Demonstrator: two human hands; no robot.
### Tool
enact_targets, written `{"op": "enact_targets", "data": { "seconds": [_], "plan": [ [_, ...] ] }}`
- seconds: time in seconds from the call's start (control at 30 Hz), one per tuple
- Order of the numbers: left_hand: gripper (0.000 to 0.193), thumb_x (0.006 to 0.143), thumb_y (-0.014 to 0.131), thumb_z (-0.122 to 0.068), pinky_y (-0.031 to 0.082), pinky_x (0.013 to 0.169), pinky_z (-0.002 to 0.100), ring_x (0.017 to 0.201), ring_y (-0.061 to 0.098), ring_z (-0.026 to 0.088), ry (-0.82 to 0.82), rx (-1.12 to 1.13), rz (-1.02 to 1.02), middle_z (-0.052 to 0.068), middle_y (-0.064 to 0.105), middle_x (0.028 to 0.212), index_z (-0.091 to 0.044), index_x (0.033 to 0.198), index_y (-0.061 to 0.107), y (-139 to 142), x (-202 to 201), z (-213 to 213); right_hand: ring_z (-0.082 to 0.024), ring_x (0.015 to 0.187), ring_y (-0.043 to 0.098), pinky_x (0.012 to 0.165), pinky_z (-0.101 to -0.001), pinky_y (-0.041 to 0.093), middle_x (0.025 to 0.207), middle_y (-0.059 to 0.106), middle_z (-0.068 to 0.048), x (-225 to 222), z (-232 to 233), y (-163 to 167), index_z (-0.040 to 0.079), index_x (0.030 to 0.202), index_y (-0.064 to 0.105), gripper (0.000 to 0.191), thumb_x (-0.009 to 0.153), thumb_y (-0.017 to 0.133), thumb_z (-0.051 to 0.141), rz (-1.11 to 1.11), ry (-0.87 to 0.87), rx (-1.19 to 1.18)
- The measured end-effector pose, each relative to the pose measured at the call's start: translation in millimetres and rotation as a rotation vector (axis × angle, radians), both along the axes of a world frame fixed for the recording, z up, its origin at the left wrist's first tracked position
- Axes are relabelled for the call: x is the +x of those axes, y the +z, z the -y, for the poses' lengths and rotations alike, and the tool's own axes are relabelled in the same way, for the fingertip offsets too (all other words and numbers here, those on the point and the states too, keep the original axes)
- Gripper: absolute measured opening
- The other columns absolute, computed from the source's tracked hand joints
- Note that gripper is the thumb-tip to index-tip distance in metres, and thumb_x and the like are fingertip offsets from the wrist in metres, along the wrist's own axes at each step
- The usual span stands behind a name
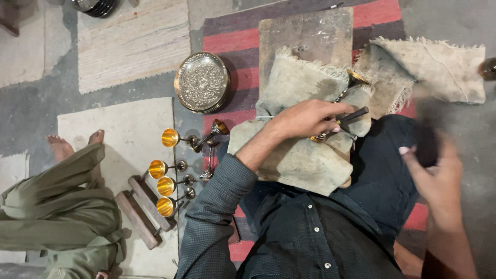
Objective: The person sits cross-legged on the floor with a cloth cushion on their lap, holding a brass bell-shaped object against a small punch. They repeatedly strike the punch with a wooden mallet to decorate the brass surface, repositioning the piece and working on additional brass items, with finished brass trays and goblets laid out nearby.
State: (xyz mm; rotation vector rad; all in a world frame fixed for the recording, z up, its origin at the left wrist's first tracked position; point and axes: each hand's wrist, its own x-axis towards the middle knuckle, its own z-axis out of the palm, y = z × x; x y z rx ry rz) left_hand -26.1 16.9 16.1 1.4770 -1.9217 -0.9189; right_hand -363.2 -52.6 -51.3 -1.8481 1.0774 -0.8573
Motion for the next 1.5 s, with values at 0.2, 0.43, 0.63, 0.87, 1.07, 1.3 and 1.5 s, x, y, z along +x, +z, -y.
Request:
{"op": "enact_targets", "data": {
  "seconds": [0.2, 0.43, 0.63, 0.87, 1.07, 1.3, 1.5],
  "plan": [
    [0.049, 0.096, 0.073, -0.020, 0.058, 0.084, 0.042, 0.102, 0.074, 0.032, -0.010, -0.226, -0.047, 0.011, 0.075, 0.120, -0.014, 0.141, 0.055, -9.3, 3.5, -3.1, -0.027, 0.079, 0.067, 0.073, -0.0387, 0.054, 0.096, 0.071, -0.016, -11.7, 3.9, 33.8, 0.010, 0.146, 0.064, 0.062, 0.088, 0.085, 0.011, -0.737, 0.008, -0.227],
    [0.062, 0.095, 0.072, -0.030, 0.058, 0.079, 0.038, 0.083, 0.070, 0.023, 0.284, -0.026, -0.221, 0.011, 0.071, 0.091, -0.010, 0.149, 0.048, -5.4, 22.6, -17.8, -0.013, 0.098, 0.064, 0.090, -0.0276, 0.051, 0.101, 0.067, -0.006, -23.5, -3.6, -1.5, -0.002, 0.145, 0.052, 0.060, 0.094, 0.082, 0.010, -0.180, 0.011, 0.085],
    [0.059, 0.094, 0.077, -0.034, 0.055, 0.073, 0.037, 0.082, 0.071, 0.020, 0.217, 0.034, -0.139, 0.007, 0.070, 0.089, -0.012, 0.143, 0.051, -7.9, 15.7, -10.6, -0.010, 0.109, 0.063, 0.093, -0.0248, 0.053, 0.119, 0.065, 0.000, -15.3, -13.4, -20.5, 0.000, 0.146, 0.054, 0.062, 0.089, 0.078, -0.003, 0.081, 0.023, 0.317],
    [0.057, 0.092, 0.078, -0.035, 0.056, 0.072, 0.039, 0.080, 0.074, 0.023, 0.159, -0.045, -0.100, 0.006, 0.074, 0.088, -0.015, 0.140, 0.055, -13.6, 11.8, -7.2, -0.010, 0.099, 0.062, 0.088, -0.0254, 0.052, 0.102, 0.064, -0.003, -10.0, -5.1, -7.8, -0.002, 0.138, 0.052, 0.053, 0.093, 0.079, 0.003, -0.008, 0.037, 0.276],
    [0.057, 0.093, 0.078, -0.034, 0.056, 0.074, 0.039, 0.082, 0.074, 0.024, 0.144, -0.096, -0.088, 0.006, 0.074, 0.090, -0.015, 0.142, 0.055, -7.5, 7.7, -8.7, -0.011, 0.095, 0.062, 0.088, -0.0272, 0.052, 0.100, 0.065, -0.005, -6.6, 6.5, 2.9, -0.004, 0.138, 0.053, 0.055, 0.092, 0.082, 0.005, -0.192, 0.057, 0.144],
    [0.059, 0.098, 0.075, -0.032, 0.058, 0.074, 0.031, 0.083, 0.066, 0.012, 0.351, -0.094, -0.261, 0.001, 0.068, 0.094, -0.009, 0.146, 0.051, 4.2, 16.1, -43.9, -0.009, 0.098, 0.061, 0.089, -0.0267, 0.052, 0.104, 0.063, -0.004, -11.7, 10.6, -13.5, -0.003, 0.135, 0.051, 0.052, 0.094, 0.081, 0.006, -0.082, 0.052, 0.211],
    [0.053, 0.096, 0.077, -0.027, 0.059, 0.076, 0.032, 0.088, 0.064, 0.014, 0.654, -0.054, -0.327, 0.008, 0.062, 0.099, -0.003, 0.138, 0.056, -2.1, 33.8, -116.2, -0.012, 0.088, 0.061, 0.078, -0.0293, 0.050, 0.102, 0.064, -0.005, -40.3, 11.9, -55.8, -0.002, 0.123, 0.050, 0.040, 0.099, 0.080, 0.009, 0.004, -0.098, 0.344]
  ]
}}
